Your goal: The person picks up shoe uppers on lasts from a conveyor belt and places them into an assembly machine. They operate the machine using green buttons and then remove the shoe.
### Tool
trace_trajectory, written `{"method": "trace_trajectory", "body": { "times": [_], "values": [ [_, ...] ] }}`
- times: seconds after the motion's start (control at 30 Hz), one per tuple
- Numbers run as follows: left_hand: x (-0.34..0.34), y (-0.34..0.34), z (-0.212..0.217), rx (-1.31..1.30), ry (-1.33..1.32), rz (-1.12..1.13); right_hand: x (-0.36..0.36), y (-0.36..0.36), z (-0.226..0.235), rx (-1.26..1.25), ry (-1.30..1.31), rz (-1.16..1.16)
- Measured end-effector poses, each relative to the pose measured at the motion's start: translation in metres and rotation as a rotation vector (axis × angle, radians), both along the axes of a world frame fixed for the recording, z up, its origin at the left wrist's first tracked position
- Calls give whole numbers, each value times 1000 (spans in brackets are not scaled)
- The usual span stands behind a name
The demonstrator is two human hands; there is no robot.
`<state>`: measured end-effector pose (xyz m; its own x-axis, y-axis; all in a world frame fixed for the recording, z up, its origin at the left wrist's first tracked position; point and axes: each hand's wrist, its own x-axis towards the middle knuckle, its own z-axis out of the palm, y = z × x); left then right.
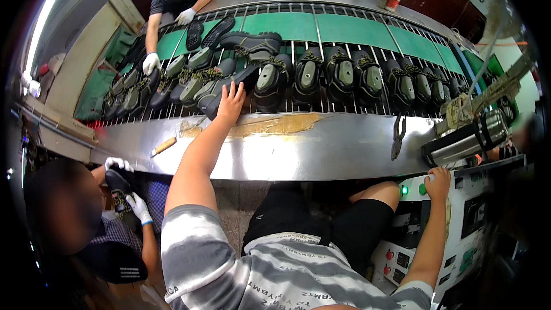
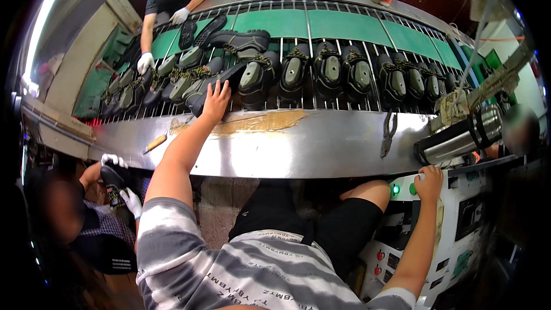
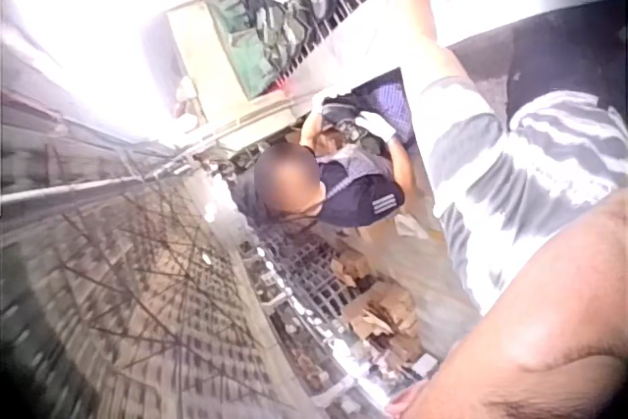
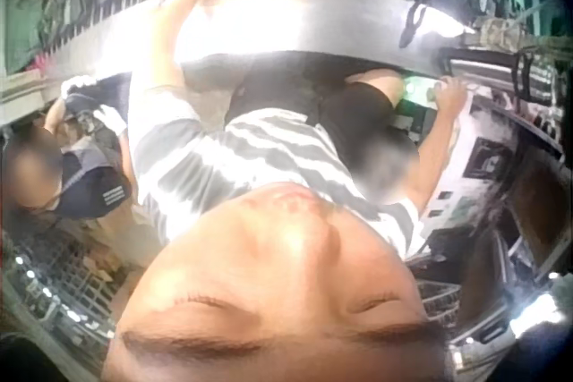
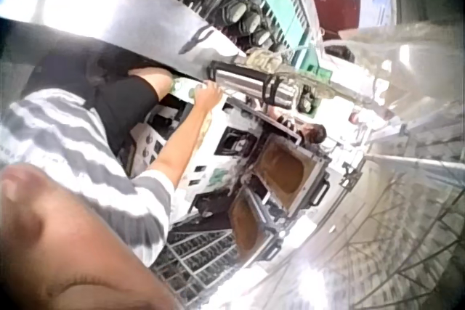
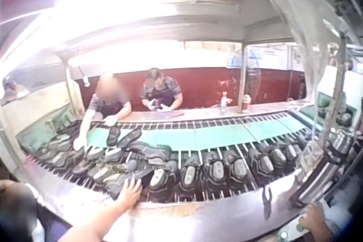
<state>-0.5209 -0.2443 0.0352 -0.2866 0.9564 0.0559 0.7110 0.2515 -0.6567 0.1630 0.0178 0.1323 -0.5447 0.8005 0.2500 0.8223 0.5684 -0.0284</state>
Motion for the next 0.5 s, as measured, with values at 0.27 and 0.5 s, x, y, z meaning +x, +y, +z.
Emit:
{"method": "trace_trajectory", "body": {
  "times": [0.27,0.5],
  "values": [
    [-10,56,-4,-209,54,297,-6,-3,9,36,74,8],
    [-6,44,142,134,-817,481,-9,-8,16,-11,158,13]
  ]
}}
